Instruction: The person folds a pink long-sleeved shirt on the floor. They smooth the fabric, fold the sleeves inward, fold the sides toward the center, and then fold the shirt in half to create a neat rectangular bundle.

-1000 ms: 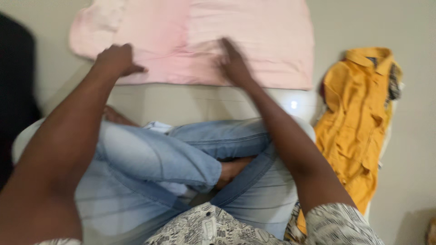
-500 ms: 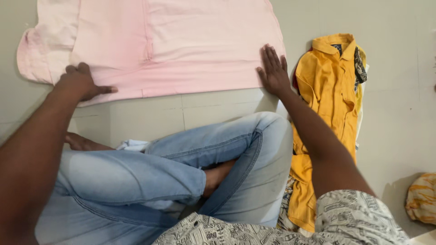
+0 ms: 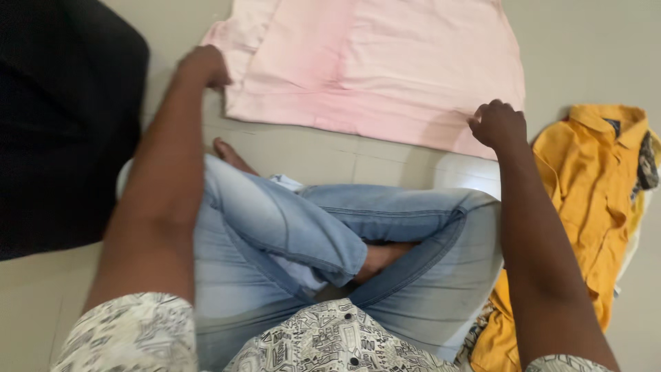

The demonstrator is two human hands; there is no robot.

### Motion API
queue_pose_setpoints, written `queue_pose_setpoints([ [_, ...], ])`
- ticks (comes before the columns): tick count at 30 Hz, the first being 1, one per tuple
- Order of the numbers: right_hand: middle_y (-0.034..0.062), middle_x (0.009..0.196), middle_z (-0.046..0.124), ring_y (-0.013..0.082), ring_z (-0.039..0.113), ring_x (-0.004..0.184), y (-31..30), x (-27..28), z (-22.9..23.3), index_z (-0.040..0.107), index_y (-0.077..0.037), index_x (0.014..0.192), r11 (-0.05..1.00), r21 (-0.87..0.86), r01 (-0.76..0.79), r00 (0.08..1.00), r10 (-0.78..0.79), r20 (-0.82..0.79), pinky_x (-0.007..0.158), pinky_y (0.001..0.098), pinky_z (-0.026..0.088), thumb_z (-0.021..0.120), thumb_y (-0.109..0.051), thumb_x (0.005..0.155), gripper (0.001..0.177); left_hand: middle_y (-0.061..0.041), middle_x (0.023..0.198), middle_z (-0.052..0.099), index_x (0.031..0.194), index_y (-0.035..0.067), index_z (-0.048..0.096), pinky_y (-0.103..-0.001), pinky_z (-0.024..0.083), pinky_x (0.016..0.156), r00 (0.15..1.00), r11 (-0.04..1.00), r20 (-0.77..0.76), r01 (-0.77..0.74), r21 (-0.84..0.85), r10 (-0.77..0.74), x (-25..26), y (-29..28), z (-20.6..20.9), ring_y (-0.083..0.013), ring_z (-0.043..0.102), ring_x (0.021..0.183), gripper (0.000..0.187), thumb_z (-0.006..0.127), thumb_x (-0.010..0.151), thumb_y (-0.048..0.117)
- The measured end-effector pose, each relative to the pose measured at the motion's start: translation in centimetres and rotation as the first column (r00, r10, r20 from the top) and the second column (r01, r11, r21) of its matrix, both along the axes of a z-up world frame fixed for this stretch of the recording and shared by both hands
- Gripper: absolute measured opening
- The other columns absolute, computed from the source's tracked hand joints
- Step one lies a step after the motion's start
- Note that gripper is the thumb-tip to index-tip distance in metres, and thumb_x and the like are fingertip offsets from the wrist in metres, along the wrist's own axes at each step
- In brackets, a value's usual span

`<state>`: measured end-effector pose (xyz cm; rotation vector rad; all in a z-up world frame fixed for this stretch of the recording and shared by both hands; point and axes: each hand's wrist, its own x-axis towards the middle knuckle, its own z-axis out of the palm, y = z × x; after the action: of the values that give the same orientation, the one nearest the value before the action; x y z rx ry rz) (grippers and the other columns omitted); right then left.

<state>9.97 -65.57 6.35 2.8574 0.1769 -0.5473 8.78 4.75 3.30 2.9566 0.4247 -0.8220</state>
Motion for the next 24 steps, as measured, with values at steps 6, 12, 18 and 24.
queue_pose_setpoints([
  [6, 0.0157, 0.120, 0.075, 0.0355, 0.070, 0.111, 9.1, 0.2, -2.0, 0.071, -0.011, 0.119, 0.961, 0.274, -0.047, 0.955, 0.123, -0.269, 0.098, 0.0480, 0.052, 0.059, -0.060, 0.098, 0.055, -0.012, 0.097, 0.081, 0.097, 0.000, 0.081, -0.046, 0.060, 0.080, 0.988, 0.997, -0.145, 0.035, -0.070, -0.045, -3.1, -6.4, 3.6, -0.0317, 0.079, 0.091, 0.048, 0.096, 0.071, 0.037],
  [12, 0.0199, 0.111, 0.073, 0.0379, 0.067, 0.104, 9.8, -1.7, -4.6, 0.060, -0.006, 0.116, 0.948, 0.320, 0.009, 0.960, 0.082, -0.269, 0.089, 0.0476, 0.052, 0.073, -0.052, 0.089, 0.056, -0.015, 0.117, 0.078, 0.114, 0.002, 0.078, -0.043, 0.060, 0.086, 0.989, 0.995, -0.129, 0.082, 0.052, -0.074, -4.4, -6.4, 2.3, -0.0319, 0.075, 0.107, 0.065, 0.103, 0.062, 0.032],
  [18, 0.0129, 0.110, 0.075, 0.0319, 0.068, 0.105, 11.5, -5.0, -0.8, 0.068, -0.011, 0.106, 0.937, 0.329, 0.113, 0.946, 0.000, -0.324, 0.089, 0.0445, 0.053, 0.074, -0.049, 0.084, 0.045, -0.009, 0.118, 0.077, 0.115, 0.011, 0.080, -0.044, 0.056, 0.090, 0.965, 0.964, -0.226, 0.177, 0.197, -0.131, -5.3, -7.8, 3.7, -0.0292, 0.074, 0.110, 0.058, 0.100, 0.066, 0.035],
  [24, 0.0102, 0.099, 0.075, 0.0291, 0.068, 0.095, 10.5, -4.6, 0.7, 0.071, -0.013, 0.100, 0.921, 0.372, 0.115, 0.968, -0.020, -0.250, 0.084, 0.0443, 0.052, 0.069, -0.056, 0.088, 0.045, -0.010, 0.121, 0.074, 0.115, 0.010, 0.079, -0.044, 0.056, 0.088, 0.978, 0.972, -0.126, 0.185, 0.147, -0.167, -5.4, -8.0, 4.2, -0.0296, 0.072, 0.111, 0.062, 0.101, 0.064, 0.037],
])
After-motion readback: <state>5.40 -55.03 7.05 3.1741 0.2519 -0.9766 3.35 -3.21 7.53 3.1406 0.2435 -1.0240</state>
